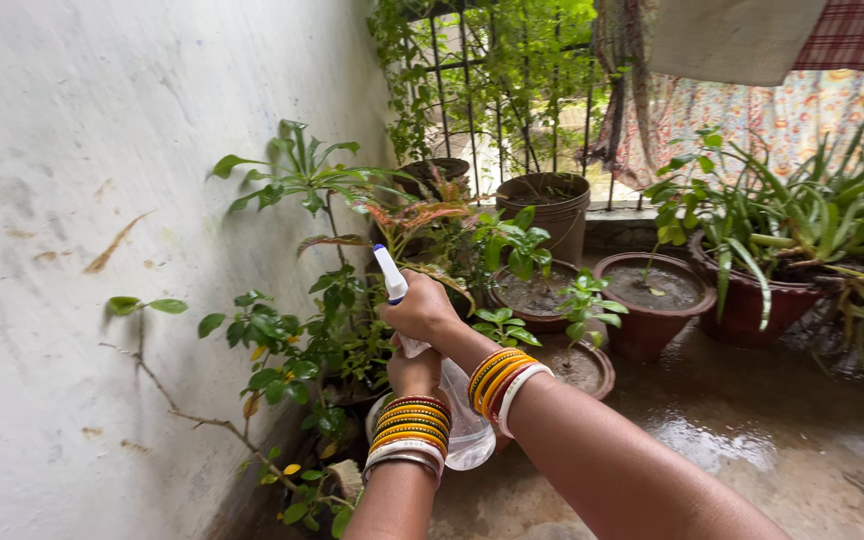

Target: The person waters several potted plants on a balcony using a spray bottle.

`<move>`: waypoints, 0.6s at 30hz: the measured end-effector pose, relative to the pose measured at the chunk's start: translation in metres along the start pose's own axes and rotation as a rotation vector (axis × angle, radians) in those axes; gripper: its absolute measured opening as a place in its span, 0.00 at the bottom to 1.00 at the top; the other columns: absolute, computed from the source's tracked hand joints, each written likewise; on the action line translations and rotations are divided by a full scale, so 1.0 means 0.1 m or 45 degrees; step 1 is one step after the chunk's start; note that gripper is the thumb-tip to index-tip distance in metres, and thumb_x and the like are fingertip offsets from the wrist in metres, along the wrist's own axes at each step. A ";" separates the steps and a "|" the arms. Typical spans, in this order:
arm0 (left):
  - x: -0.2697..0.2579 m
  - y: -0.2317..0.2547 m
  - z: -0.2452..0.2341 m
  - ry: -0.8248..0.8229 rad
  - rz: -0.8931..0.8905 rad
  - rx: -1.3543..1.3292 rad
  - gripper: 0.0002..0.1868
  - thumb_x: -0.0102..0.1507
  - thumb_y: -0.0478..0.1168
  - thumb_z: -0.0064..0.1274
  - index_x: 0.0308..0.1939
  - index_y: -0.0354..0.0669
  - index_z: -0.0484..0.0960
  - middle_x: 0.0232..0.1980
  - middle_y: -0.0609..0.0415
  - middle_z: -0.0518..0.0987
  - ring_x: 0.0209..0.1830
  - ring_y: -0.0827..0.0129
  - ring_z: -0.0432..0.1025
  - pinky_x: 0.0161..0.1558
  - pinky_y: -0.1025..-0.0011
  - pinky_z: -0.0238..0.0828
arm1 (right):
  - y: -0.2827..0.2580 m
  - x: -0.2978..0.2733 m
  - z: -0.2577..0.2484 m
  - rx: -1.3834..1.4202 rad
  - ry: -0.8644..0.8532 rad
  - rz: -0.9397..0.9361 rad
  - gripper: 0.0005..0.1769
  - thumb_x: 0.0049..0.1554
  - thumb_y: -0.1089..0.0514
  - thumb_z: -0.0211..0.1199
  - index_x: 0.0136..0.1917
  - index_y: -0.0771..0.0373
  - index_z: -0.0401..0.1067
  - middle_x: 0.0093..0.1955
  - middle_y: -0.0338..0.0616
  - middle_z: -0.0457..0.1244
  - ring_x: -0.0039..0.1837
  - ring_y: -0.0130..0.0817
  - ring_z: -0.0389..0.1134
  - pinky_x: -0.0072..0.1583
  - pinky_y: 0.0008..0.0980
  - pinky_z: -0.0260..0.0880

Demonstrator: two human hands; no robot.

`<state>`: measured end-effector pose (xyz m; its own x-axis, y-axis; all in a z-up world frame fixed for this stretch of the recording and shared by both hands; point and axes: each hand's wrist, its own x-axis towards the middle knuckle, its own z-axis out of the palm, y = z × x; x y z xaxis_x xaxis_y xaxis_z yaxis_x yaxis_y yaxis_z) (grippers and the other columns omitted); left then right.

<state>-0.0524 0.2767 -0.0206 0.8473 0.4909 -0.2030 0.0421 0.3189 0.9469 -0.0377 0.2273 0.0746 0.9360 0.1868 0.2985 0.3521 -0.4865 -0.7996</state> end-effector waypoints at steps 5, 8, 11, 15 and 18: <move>-0.09 -0.16 0.25 -0.023 -0.025 0.187 0.25 0.51 0.37 0.68 0.53 0.39 0.84 0.46 0.54 0.85 0.41 0.71 0.77 0.46 0.68 0.72 | 0.15 -0.10 -0.23 0.105 0.023 0.159 0.25 0.47 0.54 0.65 0.58 0.63 0.70 0.48 0.51 0.71 0.50 0.44 0.76 0.55 0.40 0.75; -0.13 -0.30 0.34 -0.100 -0.029 0.004 0.25 0.54 0.39 0.67 0.55 0.37 0.83 0.49 0.52 0.85 0.42 0.70 0.78 0.46 0.67 0.75 | 0.34 -0.08 -0.28 0.000 0.108 0.103 0.27 0.46 0.52 0.67 0.58 0.62 0.71 0.50 0.52 0.70 0.54 0.46 0.74 0.58 0.41 0.72; -0.22 -0.37 0.41 -0.189 0.026 -0.030 0.25 0.54 0.38 0.65 0.55 0.35 0.82 0.50 0.51 0.85 0.43 0.69 0.78 0.47 0.66 0.74 | 0.53 -0.10 -0.33 -0.095 0.152 0.060 0.26 0.46 0.51 0.68 0.56 0.63 0.71 0.51 0.53 0.69 0.55 0.49 0.72 0.59 0.43 0.70; -0.33 -0.42 0.51 -0.141 -0.029 0.266 0.34 0.52 0.34 0.67 0.63 0.45 0.79 0.51 0.56 0.84 0.47 0.71 0.77 0.51 0.70 0.70 | 0.68 -0.16 -0.43 -0.055 0.226 0.085 0.23 0.46 0.51 0.67 0.52 0.64 0.72 0.50 0.54 0.70 0.55 0.49 0.72 0.59 0.43 0.70; -0.25 -0.64 0.58 -0.215 0.058 0.121 0.39 0.50 0.33 0.67 0.67 0.45 0.75 0.52 0.56 0.84 0.48 0.72 0.76 0.52 0.73 0.69 | 0.74 -0.22 -0.49 -0.102 0.310 0.083 0.23 0.46 0.52 0.68 0.52 0.65 0.71 0.50 0.56 0.70 0.55 0.52 0.71 0.58 0.45 0.69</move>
<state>-0.0462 0.1971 -0.0615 0.9258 0.3578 -0.1221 0.0445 0.2175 0.9751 -0.0320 0.1458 0.0344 0.9266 -0.0533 0.3723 0.2813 -0.5588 -0.7801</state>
